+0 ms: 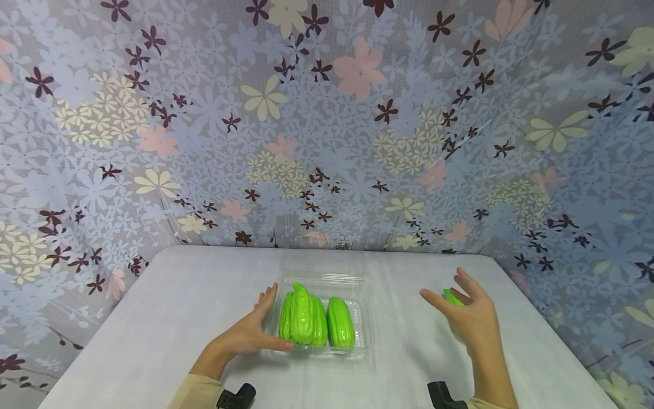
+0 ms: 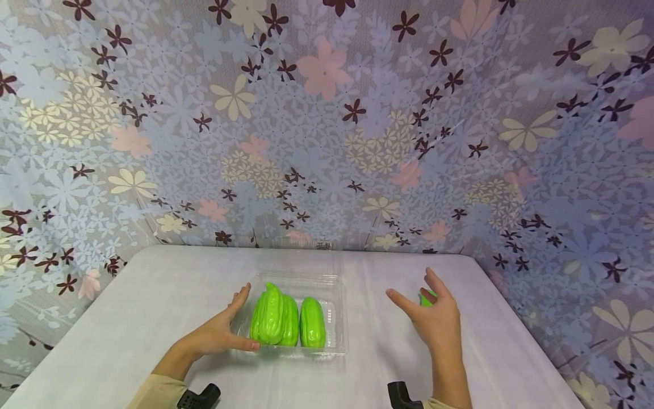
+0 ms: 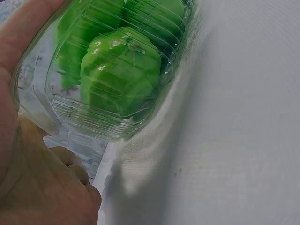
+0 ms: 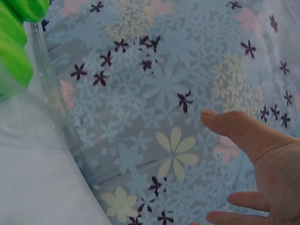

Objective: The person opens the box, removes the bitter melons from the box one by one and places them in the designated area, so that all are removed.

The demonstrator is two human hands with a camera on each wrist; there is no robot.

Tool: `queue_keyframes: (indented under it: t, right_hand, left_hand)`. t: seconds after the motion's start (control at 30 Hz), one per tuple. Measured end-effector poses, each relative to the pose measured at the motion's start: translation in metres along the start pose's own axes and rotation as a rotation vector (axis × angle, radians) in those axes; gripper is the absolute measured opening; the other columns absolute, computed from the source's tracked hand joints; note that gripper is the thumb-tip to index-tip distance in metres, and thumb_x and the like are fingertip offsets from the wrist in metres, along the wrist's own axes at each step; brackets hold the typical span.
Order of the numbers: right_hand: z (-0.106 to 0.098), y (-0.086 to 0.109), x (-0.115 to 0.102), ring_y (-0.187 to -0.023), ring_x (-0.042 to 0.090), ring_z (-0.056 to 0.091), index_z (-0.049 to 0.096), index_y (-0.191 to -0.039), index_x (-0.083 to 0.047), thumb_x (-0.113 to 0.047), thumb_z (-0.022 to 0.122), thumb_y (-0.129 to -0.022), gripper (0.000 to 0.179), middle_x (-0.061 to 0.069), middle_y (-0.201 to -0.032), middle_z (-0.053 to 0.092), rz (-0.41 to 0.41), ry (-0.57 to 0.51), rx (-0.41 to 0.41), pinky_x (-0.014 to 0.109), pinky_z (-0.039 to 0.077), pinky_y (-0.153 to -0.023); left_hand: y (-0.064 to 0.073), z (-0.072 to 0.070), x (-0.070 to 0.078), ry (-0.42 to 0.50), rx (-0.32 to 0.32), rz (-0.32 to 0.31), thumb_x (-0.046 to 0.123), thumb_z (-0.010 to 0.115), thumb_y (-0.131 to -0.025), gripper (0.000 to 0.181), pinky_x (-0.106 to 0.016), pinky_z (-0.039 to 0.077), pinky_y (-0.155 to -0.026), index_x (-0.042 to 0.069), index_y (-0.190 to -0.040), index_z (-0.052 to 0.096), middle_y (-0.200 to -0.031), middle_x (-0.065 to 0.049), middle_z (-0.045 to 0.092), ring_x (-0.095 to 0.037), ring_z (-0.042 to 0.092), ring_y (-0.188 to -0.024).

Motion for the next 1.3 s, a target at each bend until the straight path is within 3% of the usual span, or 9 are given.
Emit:
queue_keyframes:
  t: [0.17, 0.3, 0.5, 0.73, 1.3]
  right_hand:
    - [0.008, 0.003, -0.005, -0.141, 0.040, 0.038, 0.012, -0.164, -0.017, -0.059, 0.084, -0.075, 0.122, 0.016, -0.164, 0.024, -0.034, 0.008, -0.075, 0.058, 0.045, -0.102]
    - [0.014, 0.004, -0.008, -0.139, 0.041, 0.041, 0.011, -0.164, -0.016, -0.050, 0.086, -0.077, 0.119, 0.021, -0.163, 0.023, -0.044, -0.035, -0.142, 0.051, 0.051, -0.097]
    - [0.024, 0.006, -0.010, -0.139, 0.039, 0.042, 0.015, -0.163, -0.016, -0.050, 0.088, -0.073, 0.122, 0.019, -0.163, 0.026, -0.043, -0.059, -0.204, 0.045, 0.055, -0.092]
    - [0.039, 0.008, -0.012, -0.137, 0.039, 0.045, 0.022, -0.162, -0.013, -0.052, 0.089, -0.072, 0.118, 0.019, -0.160, 0.031, -0.063, -0.030, -0.232, 0.052, 0.050, -0.099]
    - [0.073, 0.018, -0.016, -0.130, 0.040, 0.053, 0.034, -0.157, -0.011, -0.045, 0.090, -0.074, 0.106, 0.020, -0.156, 0.038, -0.138, -0.045, -0.290, 0.052, 0.053, -0.093]
  left_hand:
    - [0.000, 0.000, 0.001, -0.003, -0.004, -0.005, 0.034, 0.093, -0.071, 0.134, -0.070, -0.004, -0.111, 0.018, -0.163, -0.003, -0.166, -0.016, -0.013, -0.038, -0.017, -0.149]
    - [0.001, -0.001, 0.002, -0.001, -0.009, -0.006, 0.034, 0.093, -0.071, 0.135, -0.072, -0.004, -0.110, 0.018, -0.163, -0.004, -0.166, -0.016, -0.013, -0.039, -0.017, -0.149]
    - [0.002, 0.000, 0.003, 0.001, -0.012, -0.002, 0.034, 0.093, -0.071, 0.135, -0.072, -0.005, -0.110, 0.019, -0.163, -0.004, -0.166, -0.017, -0.014, -0.040, -0.018, -0.148]
    - [0.003, -0.001, 0.004, 0.002, -0.013, 0.005, 0.033, 0.093, -0.071, 0.134, -0.073, -0.004, -0.109, 0.019, -0.163, -0.004, -0.165, -0.018, -0.014, -0.042, -0.017, -0.148]
    - [0.002, -0.001, 0.003, -0.011, 0.000, 0.002, 0.032, 0.094, -0.071, 0.134, -0.072, -0.003, -0.111, 0.018, -0.163, -0.003, -0.166, -0.018, -0.013, -0.042, -0.016, -0.148]
Point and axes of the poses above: each hand's wrist, its own y-axis away from the middle knuckle, its own z-axis out of the palm, x = y × z, the point moved 1 cm from there along -y, towards the middle knuckle
